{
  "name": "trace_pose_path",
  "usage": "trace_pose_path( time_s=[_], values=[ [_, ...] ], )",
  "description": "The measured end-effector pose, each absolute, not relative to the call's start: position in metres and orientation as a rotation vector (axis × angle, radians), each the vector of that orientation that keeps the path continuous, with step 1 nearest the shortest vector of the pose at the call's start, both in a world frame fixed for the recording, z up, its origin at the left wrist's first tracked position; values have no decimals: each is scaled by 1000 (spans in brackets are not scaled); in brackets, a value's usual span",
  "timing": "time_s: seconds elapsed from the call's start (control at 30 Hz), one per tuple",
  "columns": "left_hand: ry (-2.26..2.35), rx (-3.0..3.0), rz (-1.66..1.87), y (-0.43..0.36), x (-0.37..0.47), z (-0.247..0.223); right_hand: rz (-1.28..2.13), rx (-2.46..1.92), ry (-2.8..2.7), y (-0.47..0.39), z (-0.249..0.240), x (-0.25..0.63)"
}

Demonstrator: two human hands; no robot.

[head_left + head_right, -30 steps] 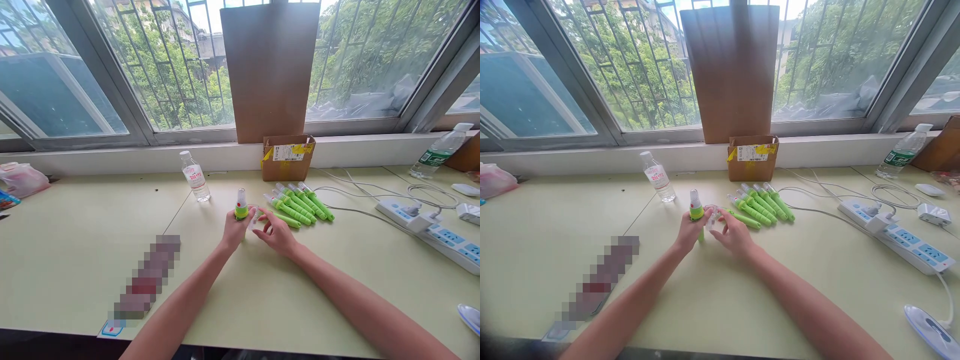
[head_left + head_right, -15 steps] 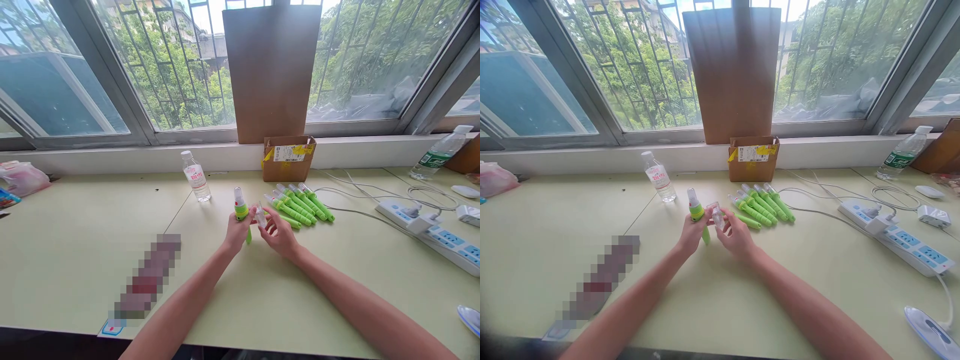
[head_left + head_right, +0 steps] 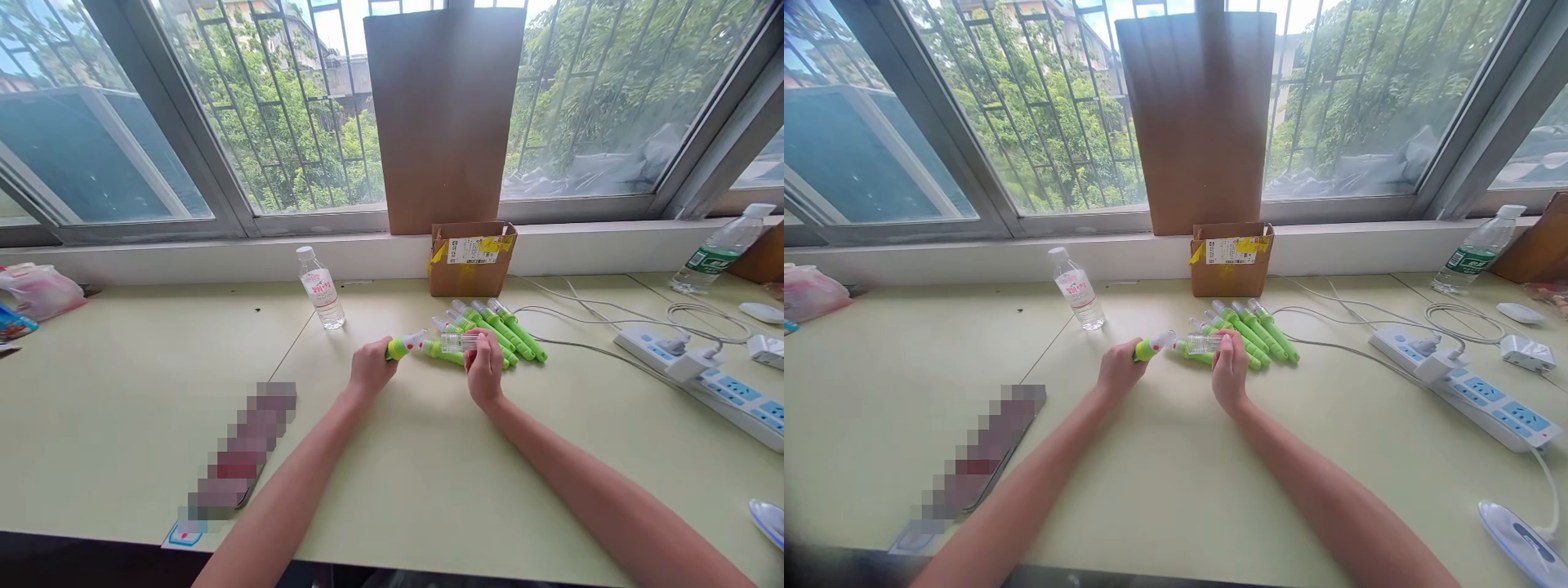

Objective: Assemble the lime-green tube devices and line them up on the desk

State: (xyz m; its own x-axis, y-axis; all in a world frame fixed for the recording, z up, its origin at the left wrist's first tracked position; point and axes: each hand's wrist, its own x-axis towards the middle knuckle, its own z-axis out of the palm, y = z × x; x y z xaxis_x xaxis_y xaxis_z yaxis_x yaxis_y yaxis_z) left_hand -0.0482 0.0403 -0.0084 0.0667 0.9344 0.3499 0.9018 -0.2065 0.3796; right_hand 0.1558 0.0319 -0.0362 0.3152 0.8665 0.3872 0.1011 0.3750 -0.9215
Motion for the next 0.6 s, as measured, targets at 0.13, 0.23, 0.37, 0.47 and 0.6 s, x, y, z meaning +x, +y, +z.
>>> trace_pose_path(
  time_s=[0.13,0.23,0.37,0.47,0.6],
  values=[
    [1951,2461,509,39,-48,-11,659,-1041,-1239,27,-35,154],
    [1807,2612,413,33,-40,-13,611,-1018,-1471,17,-33,148],
    [1765,2673,338,30,-36,-19,612,-979,-1723,13,-34,146],
    [1729,2739,313,32,-38,-23,669,-973,-1822,18,-36,149],
    [1720,2828,361,33,-38,-25,632,-905,-1963,23,-39,153]
  ],
)
